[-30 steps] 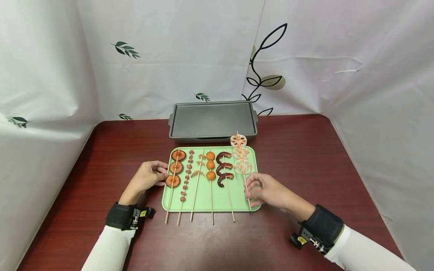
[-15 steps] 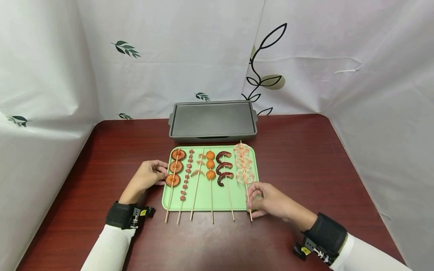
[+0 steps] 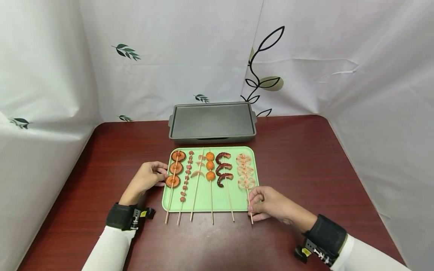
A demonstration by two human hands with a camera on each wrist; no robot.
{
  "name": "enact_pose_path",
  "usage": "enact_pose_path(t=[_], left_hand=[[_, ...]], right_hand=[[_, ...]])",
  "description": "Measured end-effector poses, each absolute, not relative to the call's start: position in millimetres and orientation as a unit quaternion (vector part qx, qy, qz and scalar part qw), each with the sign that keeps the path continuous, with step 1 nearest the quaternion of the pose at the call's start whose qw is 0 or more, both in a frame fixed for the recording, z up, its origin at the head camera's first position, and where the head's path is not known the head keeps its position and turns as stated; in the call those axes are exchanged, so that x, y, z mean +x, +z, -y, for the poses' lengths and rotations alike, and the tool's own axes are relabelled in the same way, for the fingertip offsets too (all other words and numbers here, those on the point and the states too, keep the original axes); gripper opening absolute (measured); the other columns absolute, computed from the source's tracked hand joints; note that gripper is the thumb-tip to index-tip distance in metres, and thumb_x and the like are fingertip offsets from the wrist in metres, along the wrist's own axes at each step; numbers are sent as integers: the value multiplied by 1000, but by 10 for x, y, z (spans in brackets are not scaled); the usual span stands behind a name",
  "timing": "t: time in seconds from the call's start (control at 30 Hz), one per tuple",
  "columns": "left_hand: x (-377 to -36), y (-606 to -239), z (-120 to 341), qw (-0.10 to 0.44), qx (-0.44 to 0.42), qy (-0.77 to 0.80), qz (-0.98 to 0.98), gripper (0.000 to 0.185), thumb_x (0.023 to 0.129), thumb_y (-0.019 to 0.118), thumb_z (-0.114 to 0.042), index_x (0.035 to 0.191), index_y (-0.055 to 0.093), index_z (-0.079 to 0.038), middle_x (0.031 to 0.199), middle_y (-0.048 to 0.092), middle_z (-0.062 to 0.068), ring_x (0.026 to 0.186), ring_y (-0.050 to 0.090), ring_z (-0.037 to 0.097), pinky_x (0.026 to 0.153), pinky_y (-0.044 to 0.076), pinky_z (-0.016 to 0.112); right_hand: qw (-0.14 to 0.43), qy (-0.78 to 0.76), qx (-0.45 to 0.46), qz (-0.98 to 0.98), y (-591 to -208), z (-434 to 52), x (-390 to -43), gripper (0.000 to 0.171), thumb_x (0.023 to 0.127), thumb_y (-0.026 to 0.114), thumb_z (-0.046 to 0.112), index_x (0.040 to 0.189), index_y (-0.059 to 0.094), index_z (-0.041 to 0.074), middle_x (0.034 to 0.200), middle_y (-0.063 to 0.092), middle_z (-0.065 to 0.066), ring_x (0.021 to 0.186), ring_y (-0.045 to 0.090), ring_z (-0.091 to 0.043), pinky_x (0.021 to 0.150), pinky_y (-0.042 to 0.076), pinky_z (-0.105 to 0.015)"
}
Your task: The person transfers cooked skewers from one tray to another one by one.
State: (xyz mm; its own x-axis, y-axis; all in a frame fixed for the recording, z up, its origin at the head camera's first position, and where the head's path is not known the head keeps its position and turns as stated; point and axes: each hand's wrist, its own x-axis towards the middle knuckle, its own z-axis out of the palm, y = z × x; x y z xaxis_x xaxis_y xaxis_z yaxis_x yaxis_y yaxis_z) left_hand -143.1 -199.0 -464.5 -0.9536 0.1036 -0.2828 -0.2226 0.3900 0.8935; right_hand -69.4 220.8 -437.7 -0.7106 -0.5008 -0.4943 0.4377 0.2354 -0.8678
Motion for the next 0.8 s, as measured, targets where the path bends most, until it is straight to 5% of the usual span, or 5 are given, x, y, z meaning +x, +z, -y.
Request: enact_pose_path(t=[0.23,0.4,0.8], left_hand=[[-1419,-4634,1979,147,-40,558,-816,30,94,63,8,123,62,11,95,63,17,72,66,15,63,66,32],[-1428,-4654,1984,148,-38,561,-813,31,94,61,9,125,61,12,96,62,18,70,66,16,62,65,30],[-1435,-4649,1981,148,-45,564,-811,32,94,62,9,126,61,13,95,62,18,68,65,15,59,64,29]], right_hand=[[364,-572,-36,-734,-4403,-2209,-756,27,92,68,1,113,53,-9,91,64,-8,72,68,-17,61,64,-30],[328,-512,-78,-790,-4431,-2225,-791,27,89,76,10,105,60,-5,84,66,-5,51,52,-8,42,46,-20],[179,-341,-141,-912,-4456,-2160,-729,24,80,87,22,91,68,12,67,60,11,58,51,-1,59,44,-19]])
